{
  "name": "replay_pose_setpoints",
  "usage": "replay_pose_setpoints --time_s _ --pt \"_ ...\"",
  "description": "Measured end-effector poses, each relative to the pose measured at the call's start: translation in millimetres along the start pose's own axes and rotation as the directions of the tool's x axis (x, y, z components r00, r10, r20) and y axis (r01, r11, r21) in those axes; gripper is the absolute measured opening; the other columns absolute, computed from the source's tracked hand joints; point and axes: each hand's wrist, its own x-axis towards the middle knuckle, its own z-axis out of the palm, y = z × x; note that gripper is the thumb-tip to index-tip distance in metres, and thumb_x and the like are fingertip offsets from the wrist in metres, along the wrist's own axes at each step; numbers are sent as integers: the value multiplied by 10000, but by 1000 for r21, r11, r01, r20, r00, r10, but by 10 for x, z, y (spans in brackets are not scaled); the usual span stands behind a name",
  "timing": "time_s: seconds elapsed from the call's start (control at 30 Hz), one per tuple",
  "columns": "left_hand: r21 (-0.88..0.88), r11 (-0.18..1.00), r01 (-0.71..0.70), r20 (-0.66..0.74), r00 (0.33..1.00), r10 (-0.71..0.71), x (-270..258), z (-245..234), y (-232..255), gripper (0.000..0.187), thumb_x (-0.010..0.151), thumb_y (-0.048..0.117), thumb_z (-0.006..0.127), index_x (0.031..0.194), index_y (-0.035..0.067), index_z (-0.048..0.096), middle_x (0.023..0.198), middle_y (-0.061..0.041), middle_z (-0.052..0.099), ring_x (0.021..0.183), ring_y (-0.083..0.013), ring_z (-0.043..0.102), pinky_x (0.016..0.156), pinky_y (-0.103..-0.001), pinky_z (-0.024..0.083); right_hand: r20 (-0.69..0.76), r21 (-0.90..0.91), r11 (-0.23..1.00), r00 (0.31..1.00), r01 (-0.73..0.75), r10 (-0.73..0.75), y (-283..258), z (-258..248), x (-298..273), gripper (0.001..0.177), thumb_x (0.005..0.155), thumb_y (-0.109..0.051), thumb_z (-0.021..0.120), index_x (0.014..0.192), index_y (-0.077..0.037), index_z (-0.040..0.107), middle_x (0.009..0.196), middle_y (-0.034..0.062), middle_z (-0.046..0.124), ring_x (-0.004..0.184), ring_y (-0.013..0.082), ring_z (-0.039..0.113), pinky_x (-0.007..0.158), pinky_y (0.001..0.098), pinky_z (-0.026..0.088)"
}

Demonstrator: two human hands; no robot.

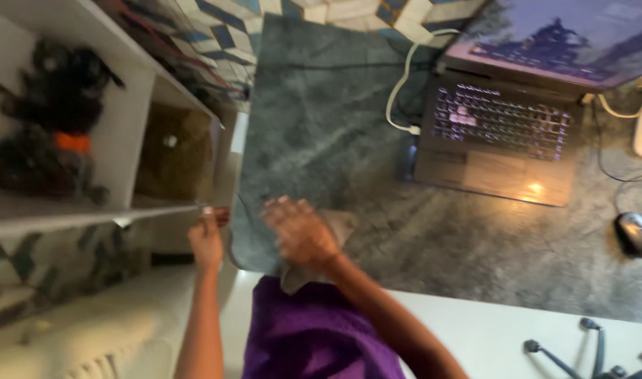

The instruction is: The person wipes a marble-patterned desk surface with a cloth, then cleans the lid and screen of a laptop. They move a power strip and mouse, wipe the desk again, and place a book and a sheet of paper on the desk.

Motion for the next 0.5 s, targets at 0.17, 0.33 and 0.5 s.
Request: replay_pose_setpoints --time_s 0.17,0.33,0.5 --pt "-117 962 -245 116 959 258 993 268 528 225 1093 161 579 1202 39 733 1068 -83 740 922 -135 685 833 -281 572 -239 -295 846 892 -444 384 1300 -341 829 769 923 -339 585 1569 4 345 1603 230 351 1492 403 316 1196 559 241" --pt "-36 880 -473 267 844 465 1941 798 1334 395 1029 -1 551 1403 110 609 1343 -153 681 854 -172 732 731 -275 557 -456 -159 685 669 -711 588 2088 -754 1223 700 1033 -329 528 1620 -27 297 1673 227 275 1555 412 236 1254 542 195" --pt "292 752 -590 410 788 459 2457 1304 1832 400 1001 226 632 1372 81 604 1164 -157 711 915 -338 712 710 -407 555 -589 -102 702 611 -705 529 1779 -698 1225 696 1058 -317 546 1642 -30 299 1683 289 211 1563 461 189 1278 549 198"
